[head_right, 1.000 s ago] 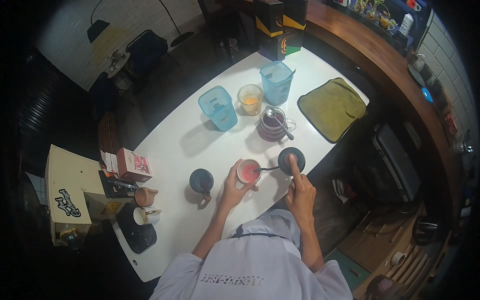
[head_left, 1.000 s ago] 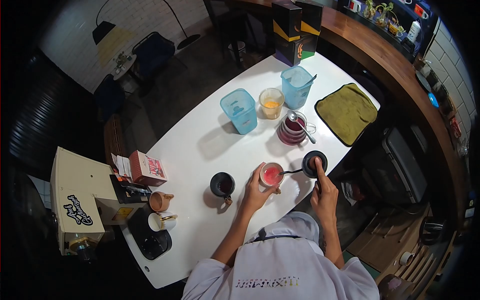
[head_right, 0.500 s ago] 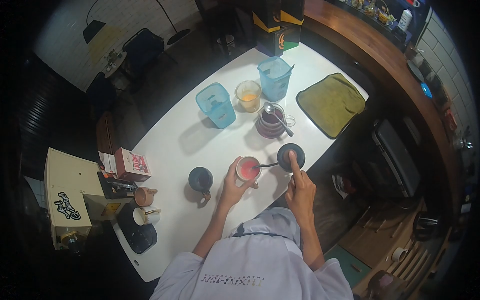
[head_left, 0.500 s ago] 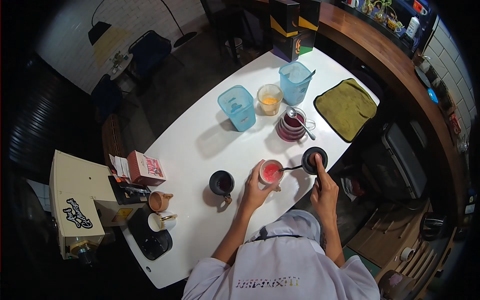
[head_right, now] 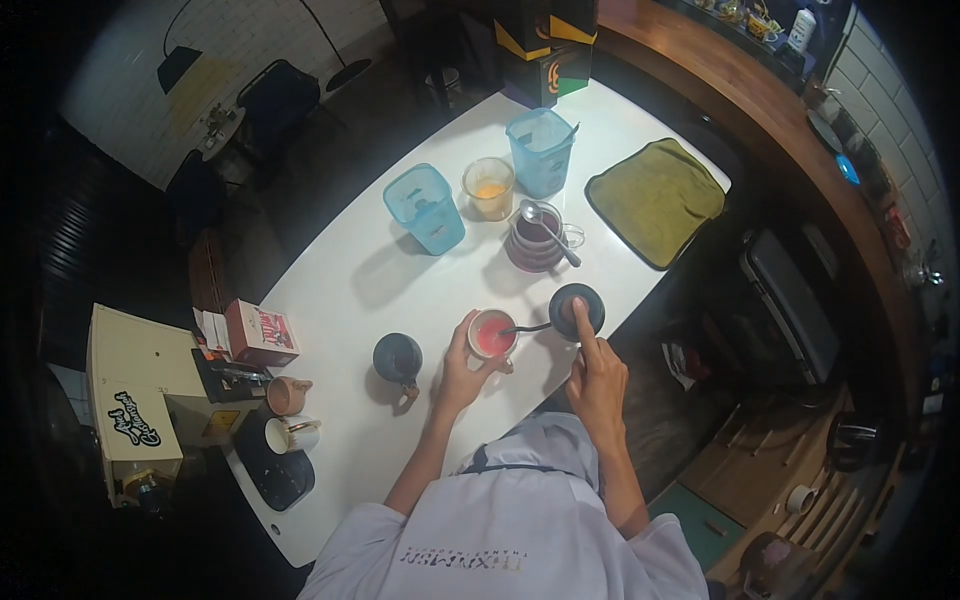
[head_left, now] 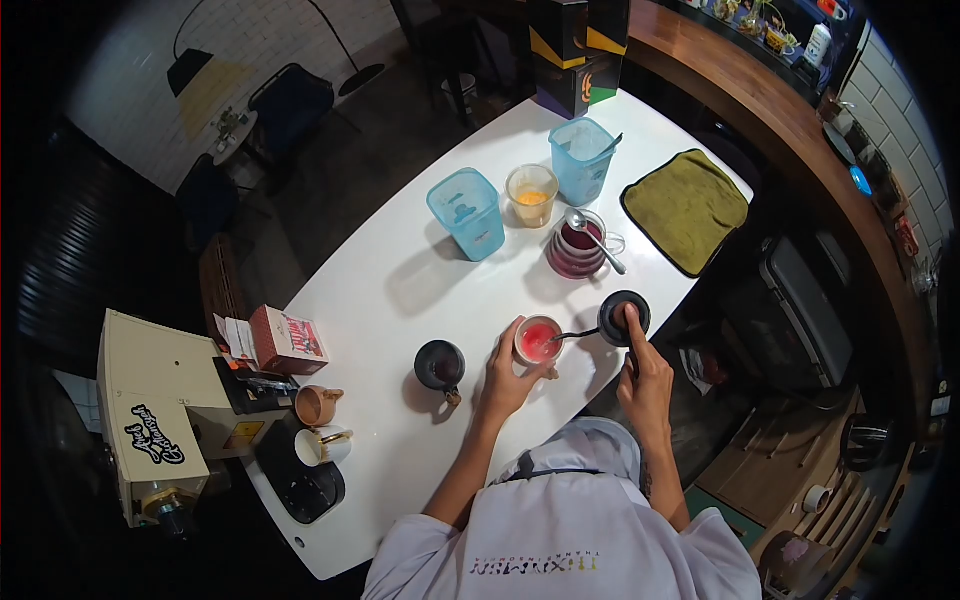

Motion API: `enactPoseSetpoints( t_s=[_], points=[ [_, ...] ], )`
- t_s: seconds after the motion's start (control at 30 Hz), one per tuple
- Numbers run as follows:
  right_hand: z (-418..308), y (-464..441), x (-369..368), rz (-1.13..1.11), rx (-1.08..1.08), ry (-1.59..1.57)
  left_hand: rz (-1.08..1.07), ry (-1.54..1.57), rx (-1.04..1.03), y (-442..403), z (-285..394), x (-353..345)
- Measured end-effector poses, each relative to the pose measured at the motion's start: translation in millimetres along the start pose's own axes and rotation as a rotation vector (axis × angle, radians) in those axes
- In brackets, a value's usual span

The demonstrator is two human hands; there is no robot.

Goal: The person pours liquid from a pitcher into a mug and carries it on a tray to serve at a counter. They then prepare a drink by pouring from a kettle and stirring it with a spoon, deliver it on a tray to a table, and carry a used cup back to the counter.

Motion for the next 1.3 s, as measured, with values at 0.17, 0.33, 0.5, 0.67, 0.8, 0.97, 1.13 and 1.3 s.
enactPoseSetpoints(
  t_s=[0.17, 0.33, 0.5, 0.67, 0.8, 0.97, 1.13, 1.3],
  points=[
    [2.3, -5.0, 3.3, 0.022, -0.003, 0.023, 0.002, -0.01, -0.012, 0.6, -2.7, -0.3],
    [5.3, -2.6, -2.6, 0.002, -0.004, 0.051, -0.006, 0.003, -0.001, 0.8, -3.5, -0.4],
    [1.8, -4.1, -2.0, 0.016, 0.015, -0.008, -0.014, 0.021, 0.019, 1.5, -3.5, -0.4],
    [4.3, -5.0, -4.4, 0.01, 0.006, 0.023, -0.019, 0.026, 0.027, 2.6, -4.4, 0.0],
    [3.7, -1.9, -5.6, -0.005, -0.003, -0.015, -0.081, -0.028, 0.008, -1.0, 6.7, 0.7],
    [4.4, -5.6, -3.4, -0.053, -0.069, -0.089, -0.087, -0.019, 0.013, -0.6, 6.0, 0.0],
    [13.6, -7.7, -9.6, -0.093, -0.114, -0.115, -0.107, -0.025, 0.023, 0.4, 3.5, -0.3],
    [18.7, -6.7, -14.4, -0.053, -0.145, -0.264, -0.046, -0.039, 0.038, 1.7, 1.2, 0.7]
  ],
)
Point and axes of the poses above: each hand's wrist, its own y-axis away from the middle knuckle, its own x-axis out of the back of the hand, z = x × y, the point moved 3 cm from there along -y, towards the middle knuckle, and after that the axes turned 12 degrees about -x, right-handed, at the moved point
